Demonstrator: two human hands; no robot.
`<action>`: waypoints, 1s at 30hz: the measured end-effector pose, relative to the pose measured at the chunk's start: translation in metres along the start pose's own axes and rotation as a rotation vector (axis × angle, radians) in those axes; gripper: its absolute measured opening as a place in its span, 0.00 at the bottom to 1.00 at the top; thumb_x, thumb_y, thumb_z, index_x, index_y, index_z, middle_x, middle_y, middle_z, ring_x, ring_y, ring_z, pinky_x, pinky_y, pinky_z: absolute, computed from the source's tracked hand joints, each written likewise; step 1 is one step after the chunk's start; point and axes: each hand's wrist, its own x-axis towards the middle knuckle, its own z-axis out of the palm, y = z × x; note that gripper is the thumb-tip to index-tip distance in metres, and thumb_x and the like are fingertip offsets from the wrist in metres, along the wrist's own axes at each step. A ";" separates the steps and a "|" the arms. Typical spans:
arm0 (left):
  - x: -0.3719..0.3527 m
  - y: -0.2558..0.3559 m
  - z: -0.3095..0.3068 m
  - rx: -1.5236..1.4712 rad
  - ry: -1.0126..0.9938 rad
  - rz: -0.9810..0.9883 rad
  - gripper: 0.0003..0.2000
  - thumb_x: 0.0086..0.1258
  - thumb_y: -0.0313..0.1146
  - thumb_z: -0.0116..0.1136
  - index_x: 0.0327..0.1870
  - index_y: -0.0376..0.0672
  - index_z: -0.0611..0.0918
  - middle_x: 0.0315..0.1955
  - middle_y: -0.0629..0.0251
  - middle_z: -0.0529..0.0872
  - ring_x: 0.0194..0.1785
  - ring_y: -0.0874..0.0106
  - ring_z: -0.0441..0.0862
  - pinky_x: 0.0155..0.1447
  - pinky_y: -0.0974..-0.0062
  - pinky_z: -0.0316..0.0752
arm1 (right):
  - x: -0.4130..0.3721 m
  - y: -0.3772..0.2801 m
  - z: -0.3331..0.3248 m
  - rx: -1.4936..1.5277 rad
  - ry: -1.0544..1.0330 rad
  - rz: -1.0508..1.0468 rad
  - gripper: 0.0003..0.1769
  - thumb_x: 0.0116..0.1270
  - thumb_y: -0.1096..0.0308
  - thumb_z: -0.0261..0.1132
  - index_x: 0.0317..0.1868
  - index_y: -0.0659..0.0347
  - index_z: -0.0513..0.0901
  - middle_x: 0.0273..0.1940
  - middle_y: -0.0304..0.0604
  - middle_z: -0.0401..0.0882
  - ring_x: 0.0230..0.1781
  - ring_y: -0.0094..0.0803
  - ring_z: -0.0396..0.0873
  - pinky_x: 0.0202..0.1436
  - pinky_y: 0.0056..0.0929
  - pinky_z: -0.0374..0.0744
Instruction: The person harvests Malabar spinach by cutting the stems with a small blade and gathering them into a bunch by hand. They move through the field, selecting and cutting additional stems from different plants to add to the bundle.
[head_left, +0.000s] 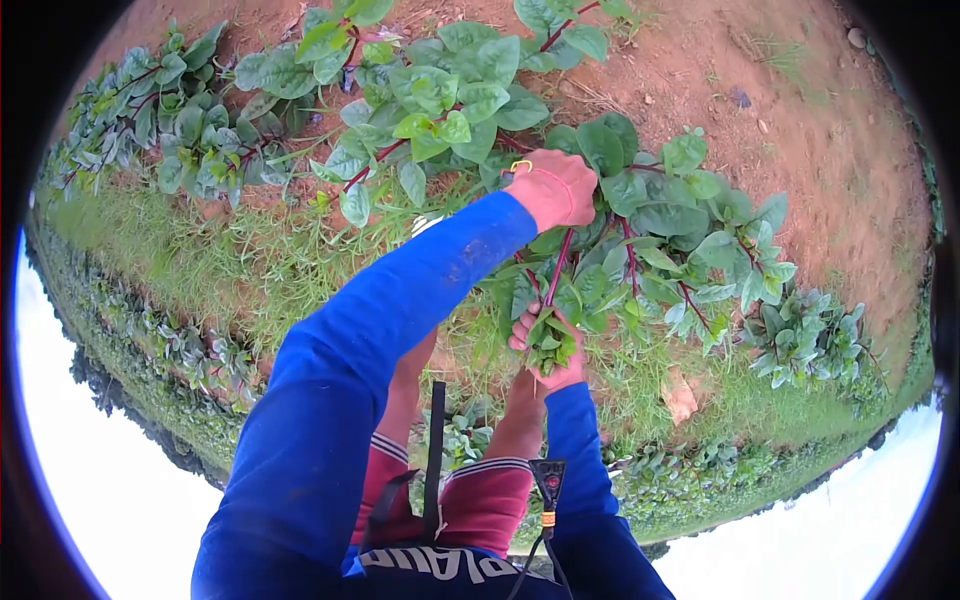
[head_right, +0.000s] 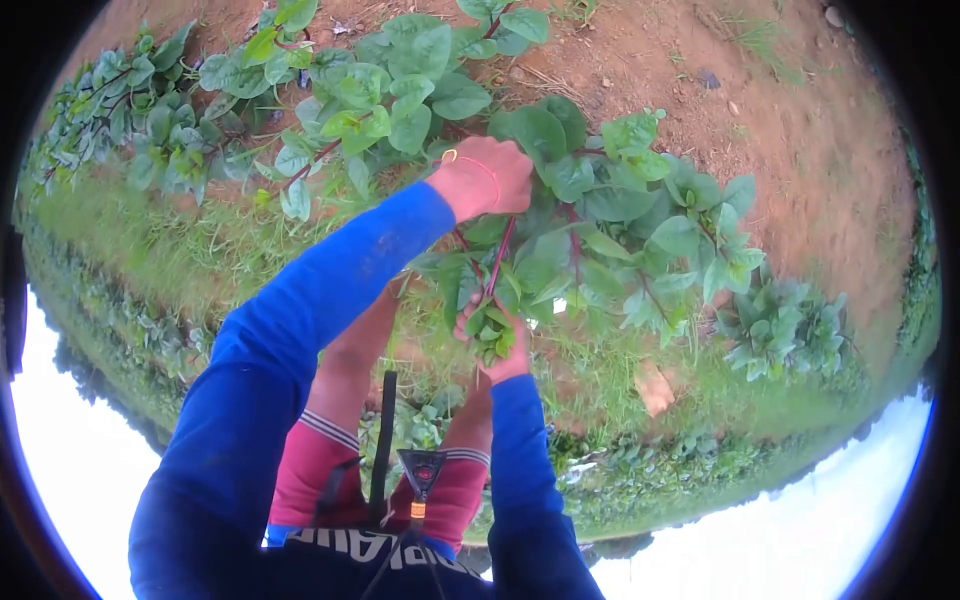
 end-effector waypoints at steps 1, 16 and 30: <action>0.015 -0.002 0.016 0.003 0.047 -0.013 0.17 0.60 0.42 0.56 0.46 0.43 0.85 0.42 0.54 0.89 0.45 0.53 0.87 0.50 0.56 0.81 | 0.000 0.003 0.000 0.024 0.017 -0.004 0.14 0.75 0.57 0.55 0.44 0.61 0.75 0.28 0.35 0.65 0.29 0.30 0.64 0.34 0.31 0.65; 0.047 -0.069 -0.148 -0.491 0.803 -0.013 0.27 0.70 0.59 0.52 0.53 0.43 0.78 0.38 0.52 0.83 0.41 0.68 0.80 0.48 0.64 0.73 | -0.097 0.086 -0.001 0.128 -0.057 0.059 0.17 0.70 0.49 0.58 0.38 0.55 0.72 0.27 0.33 0.60 0.26 0.29 0.60 0.35 0.32 0.64; -0.153 0.007 -0.002 -0.444 0.330 0.161 0.07 0.67 0.33 0.56 0.38 0.39 0.77 0.28 0.49 0.82 0.30 0.48 0.82 0.32 0.57 0.76 | 0.042 0.016 0.095 0.299 0.055 -0.061 0.14 0.72 0.57 0.61 0.42 0.61 0.79 0.44 0.53 0.84 0.47 0.49 0.84 0.52 0.44 0.84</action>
